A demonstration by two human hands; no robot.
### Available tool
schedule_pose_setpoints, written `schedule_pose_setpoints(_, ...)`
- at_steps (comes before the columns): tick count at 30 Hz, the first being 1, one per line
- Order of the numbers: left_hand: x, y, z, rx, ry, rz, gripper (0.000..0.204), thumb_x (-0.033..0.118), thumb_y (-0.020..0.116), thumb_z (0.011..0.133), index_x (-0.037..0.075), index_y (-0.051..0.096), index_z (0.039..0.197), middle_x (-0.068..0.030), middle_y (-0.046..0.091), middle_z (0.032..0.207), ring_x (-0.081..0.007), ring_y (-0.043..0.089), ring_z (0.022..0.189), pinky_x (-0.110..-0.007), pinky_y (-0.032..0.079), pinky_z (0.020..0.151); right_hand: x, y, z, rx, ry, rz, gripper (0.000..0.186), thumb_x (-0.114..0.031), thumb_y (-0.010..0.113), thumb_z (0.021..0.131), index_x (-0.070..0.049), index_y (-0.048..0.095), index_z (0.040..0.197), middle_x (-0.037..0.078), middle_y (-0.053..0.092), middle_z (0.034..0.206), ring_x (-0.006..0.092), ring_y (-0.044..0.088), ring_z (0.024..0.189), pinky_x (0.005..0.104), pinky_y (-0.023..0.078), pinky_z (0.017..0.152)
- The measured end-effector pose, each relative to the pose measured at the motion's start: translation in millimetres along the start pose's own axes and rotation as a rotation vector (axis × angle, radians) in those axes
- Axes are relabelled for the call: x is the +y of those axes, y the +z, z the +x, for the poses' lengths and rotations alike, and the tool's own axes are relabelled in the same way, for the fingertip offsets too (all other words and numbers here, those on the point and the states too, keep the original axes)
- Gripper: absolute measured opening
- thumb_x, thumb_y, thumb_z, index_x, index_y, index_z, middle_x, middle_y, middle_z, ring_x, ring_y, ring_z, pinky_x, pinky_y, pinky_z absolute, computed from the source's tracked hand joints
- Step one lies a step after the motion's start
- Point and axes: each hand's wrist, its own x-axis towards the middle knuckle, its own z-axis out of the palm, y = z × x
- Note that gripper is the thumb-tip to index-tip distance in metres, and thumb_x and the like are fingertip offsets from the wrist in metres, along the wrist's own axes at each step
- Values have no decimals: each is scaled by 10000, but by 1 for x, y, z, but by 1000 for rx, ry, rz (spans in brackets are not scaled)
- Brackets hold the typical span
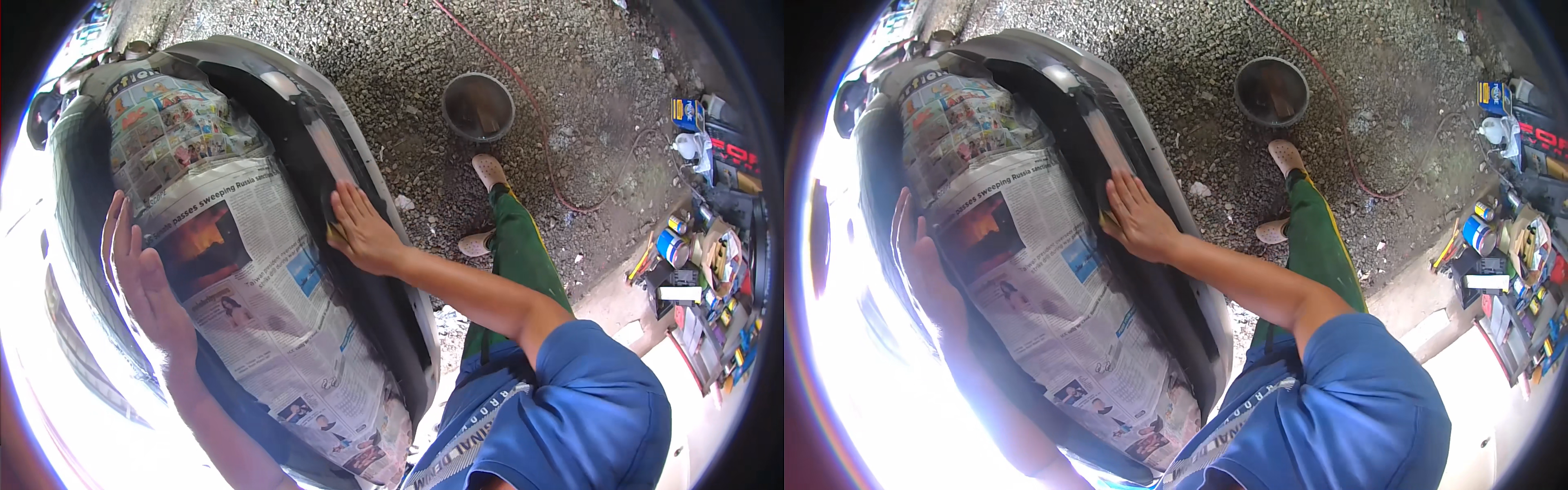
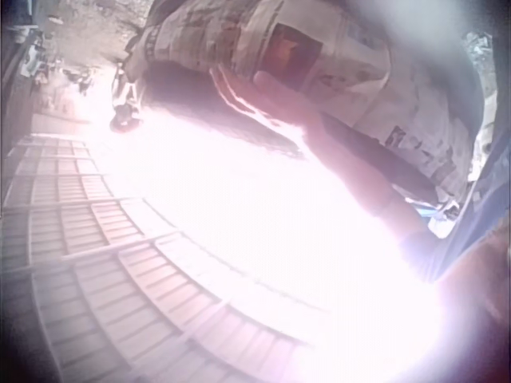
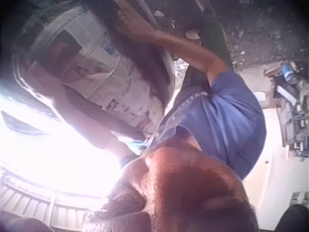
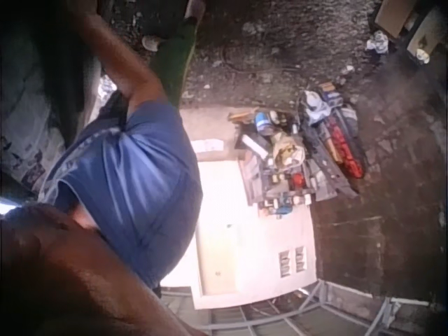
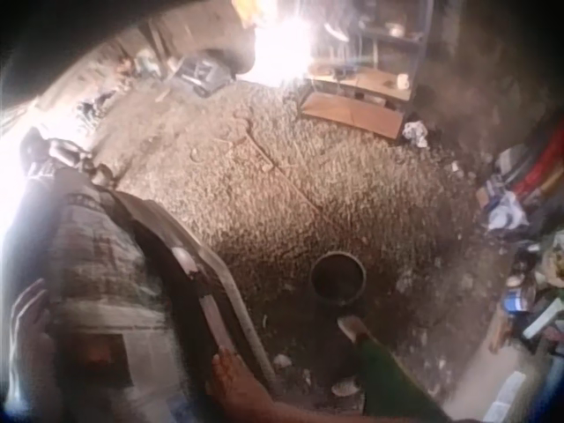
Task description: The person selects sheets of sandpaper from a bin, dips the paper into a bucket of water, and sands the masked surface of a car bumper.
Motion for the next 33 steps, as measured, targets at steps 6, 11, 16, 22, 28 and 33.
schedule_pose_setpoints(6, 17, 4, 11, -8, 66, -8, 428, 254, 359, 1092, -3, 461, 1418, -129, 431, 1503, -271, 405, 1406, -413, 339, 1170, 47, -3, 134, 189, 49, -77, 759, -426, 425, 1025, 175, 264, 1458, 381, 233, 1539, 467, 196, 1480, 525, 155, 1214)
schedule_pose_setpoints(11, 8, 4, 12, -18, 62, 21, 408, 204, 378, 1080, 40, 457, 1445, -108, 434, 1508, -260, 394, 1416, -409, 321, 1179, 40, 4, 122, 249, 169, -51, 784, -407, 455, 1019, 164, 192, 1489, 365, 174, 1570, 468, 179, 1486, 528, 147, 1214)
schedule_pose_setpoints(16, 2, -4, 2, -22, 64, 4, 404, 149, 368, 1071, 74, 459, 1457, -104, 434, 1510, -245, 379, 1429, -411, 308, 1187, -11, 16, -7, 162, 212, -24, 746, -303, 534, 1003, 165, 203, 1480, 373, 195, 1559, 477, 171, 1487, 556, 169, 1201)
schedule_pose_setpoints(22, 13, 0, 12, -34, 32, -52, 404, 173, 363, 1079, 72, 456, 1458, -105, 437, 1505, -241, 380, 1429, -422, 306, 1189, 38, -1, 138, 159, 281, 12, 726, -359, 429, 1014, 134, 204, 1497, 320, 185, 1587, 432, 153, 1502, 503, 142, 1225)
schedule_pose_setpoints(28, 0, -4, 3, -27, 20, -37, 405, 196, 372, 1081, 83, 456, 1461, -94, 438, 1508, -234, 384, 1426, -424, 306, 1187, 51, -38, 163, 61, 176, 45, 711, -246, 440, 952, 140, 199, 1498, 335, 195, 1578, 435, 167, 1497, 491, 152, 1230)
schedule_pose_setpoints(33, 8, 0, 12, -31, 59, 22, 399, 188, 388, 1077, 102, 465, 1459, -83, 445, 1507, -234, 406, 1411, -429, 317, 1182, 14, 9, 58, 187, 52, 140, 725, -141, 513, 947, 125, 152, 1517, 344, 145, 1585, 438, 106, 1508, 499, 99, 1236)
